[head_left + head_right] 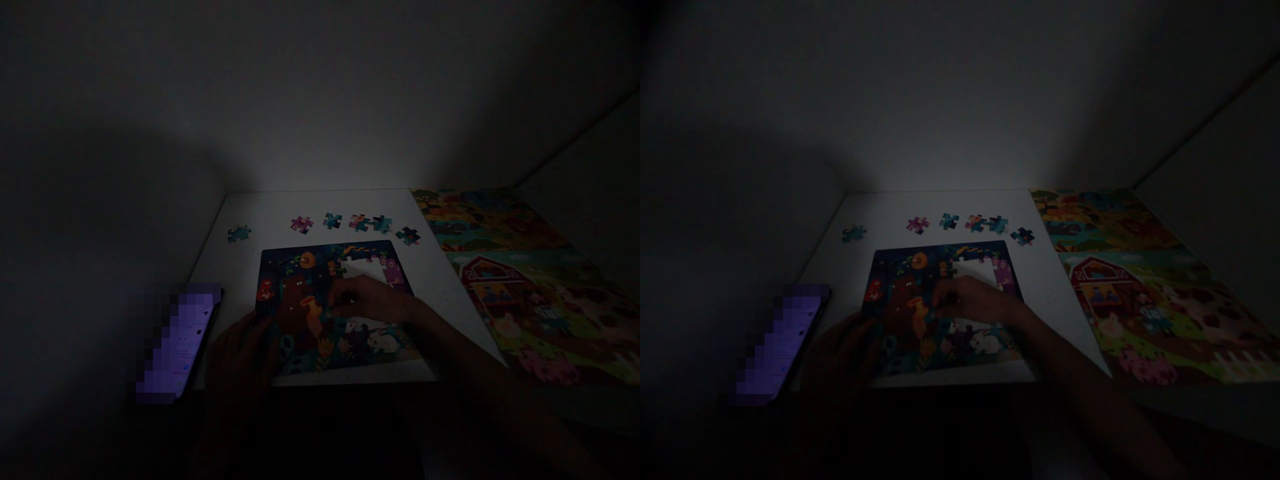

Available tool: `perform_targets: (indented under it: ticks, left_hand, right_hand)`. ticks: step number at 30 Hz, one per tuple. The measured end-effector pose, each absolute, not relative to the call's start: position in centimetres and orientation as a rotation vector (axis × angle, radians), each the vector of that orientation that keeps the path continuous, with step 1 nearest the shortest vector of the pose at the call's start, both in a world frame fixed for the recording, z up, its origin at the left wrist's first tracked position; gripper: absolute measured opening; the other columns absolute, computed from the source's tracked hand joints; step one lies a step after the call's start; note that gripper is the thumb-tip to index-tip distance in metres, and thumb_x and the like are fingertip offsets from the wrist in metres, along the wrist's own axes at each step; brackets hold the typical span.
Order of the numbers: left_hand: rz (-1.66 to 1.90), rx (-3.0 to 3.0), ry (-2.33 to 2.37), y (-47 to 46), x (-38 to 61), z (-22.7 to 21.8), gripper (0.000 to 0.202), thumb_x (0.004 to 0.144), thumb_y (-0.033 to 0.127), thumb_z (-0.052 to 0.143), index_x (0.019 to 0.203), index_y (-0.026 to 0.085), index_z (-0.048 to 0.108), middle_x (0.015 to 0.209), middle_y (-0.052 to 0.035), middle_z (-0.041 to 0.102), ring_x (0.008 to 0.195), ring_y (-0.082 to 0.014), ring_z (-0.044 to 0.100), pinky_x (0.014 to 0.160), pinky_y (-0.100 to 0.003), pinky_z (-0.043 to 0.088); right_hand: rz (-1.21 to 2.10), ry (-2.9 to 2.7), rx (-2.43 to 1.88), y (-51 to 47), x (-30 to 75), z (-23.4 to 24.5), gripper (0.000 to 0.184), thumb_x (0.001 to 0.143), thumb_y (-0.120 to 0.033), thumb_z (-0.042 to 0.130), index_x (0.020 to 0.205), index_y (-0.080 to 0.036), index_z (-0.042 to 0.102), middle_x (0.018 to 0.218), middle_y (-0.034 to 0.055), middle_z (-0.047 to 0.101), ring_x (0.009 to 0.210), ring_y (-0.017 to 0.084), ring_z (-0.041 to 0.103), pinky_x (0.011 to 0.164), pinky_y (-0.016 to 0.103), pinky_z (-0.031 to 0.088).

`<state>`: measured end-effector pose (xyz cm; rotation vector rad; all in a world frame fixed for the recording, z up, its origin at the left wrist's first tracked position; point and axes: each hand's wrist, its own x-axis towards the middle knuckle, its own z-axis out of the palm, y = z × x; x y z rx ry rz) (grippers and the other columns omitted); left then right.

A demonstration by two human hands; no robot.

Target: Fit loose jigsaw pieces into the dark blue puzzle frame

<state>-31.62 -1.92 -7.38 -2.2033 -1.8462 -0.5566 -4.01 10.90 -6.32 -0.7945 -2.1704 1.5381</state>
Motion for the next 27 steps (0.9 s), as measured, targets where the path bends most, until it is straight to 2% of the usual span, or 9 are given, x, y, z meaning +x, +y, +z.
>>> perform_targets:
  ticks: [6, 10, 14, 18, 23, 27]
  left_hand:
    - [-0.536, -2.219, -1.917, -2.1, -31.5, -7.4, 0.032, 0.096, 0.034, 0.048, 0.121, 0.024, 0.064, 0.130, -0.0120, 0.061, 0.119, -0.0295, 0.056, 0.099, -0.049, 0.047]
    - [-0.617, -2.372, -1.715, -2.4, -28.8, -6.9, 0.034, 0.094, 0.024, 0.053, 0.126, 0.026, 0.061, 0.131, -0.0090, 0.062, 0.119, -0.0245, 0.057, 0.100, -0.042, 0.048]
    - [-0.695, -2.529, -1.510, -2.6, -24.4, -6.7, 0.031, 0.094, 0.020, 0.050, 0.123, 0.020, 0.063, 0.121, -0.0089, 0.067, 0.111, -0.0213, 0.060, 0.094, -0.036, 0.051]
    - [-0.690, -2.476, -1.551, -2.6, -22.4, -7.2, 0.028, 0.095, 0.023, 0.050, 0.119, 0.019, 0.065, 0.121, -0.0078, 0.069, 0.108, -0.0225, 0.060, 0.094, -0.038, 0.049]
    - [-0.690, -2.426, -1.509, -2.6, -22.7, -7.9, 0.029, 0.094, 0.022, 0.051, 0.119, 0.020, 0.066, 0.119, -0.0065, 0.071, 0.107, -0.0218, 0.061, 0.094, -0.037, 0.046]
    - [-0.697, -2.401, -1.483, -2.6, -22.6, -8.0, 0.029, 0.092, 0.020, 0.053, 0.117, 0.020, 0.068, 0.118, -0.0050, 0.072, 0.106, -0.0216, 0.061, 0.095, -0.037, 0.044]
  right_hand:
    - [1.366, -2.257, -0.785, 10.6, -4.0, -6.2, 0.008, 0.088, -0.018, 0.066, 0.094, -0.021, 0.065, 0.091, -0.0007, 0.064, 0.082, 0.014, 0.058, 0.072, 0.025, 0.045]
    - [1.294, -2.321, -0.744, 10.5, -4.0, -6.2, 0.008, 0.088, -0.017, 0.067, 0.095, -0.022, 0.065, 0.096, 0.0006, 0.065, 0.088, 0.016, 0.059, 0.078, 0.028, 0.046]
    - [1.241, -2.347, -0.714, 10.6, -4.0, -6.5, 0.006, 0.090, -0.022, 0.067, 0.096, -0.021, 0.066, 0.099, 0.0024, 0.063, 0.091, 0.017, 0.059, 0.081, 0.031, 0.047]
    - [1.207, -2.346, -0.673, 10.6, -4.1, -6.6, 0.006, 0.092, -0.026, 0.066, 0.096, -0.021, 0.066, 0.107, 0.0039, 0.062, 0.096, 0.017, 0.059, 0.085, 0.031, 0.047]
    - [1.193, -2.376, -0.714, 10.3, -4.2, -5.9, 0.007, 0.091, -0.018, 0.065, 0.097, -0.020, 0.066, 0.105, 0.0041, 0.064, 0.096, 0.017, 0.060, 0.085, 0.030, 0.047]
    - [1.148, -2.409, -0.751, 10.3, -4.2, -5.8, 0.009, 0.091, -0.018, 0.065, 0.098, -0.021, 0.067, 0.108, 0.0049, 0.065, 0.099, 0.019, 0.061, 0.088, 0.034, 0.047]
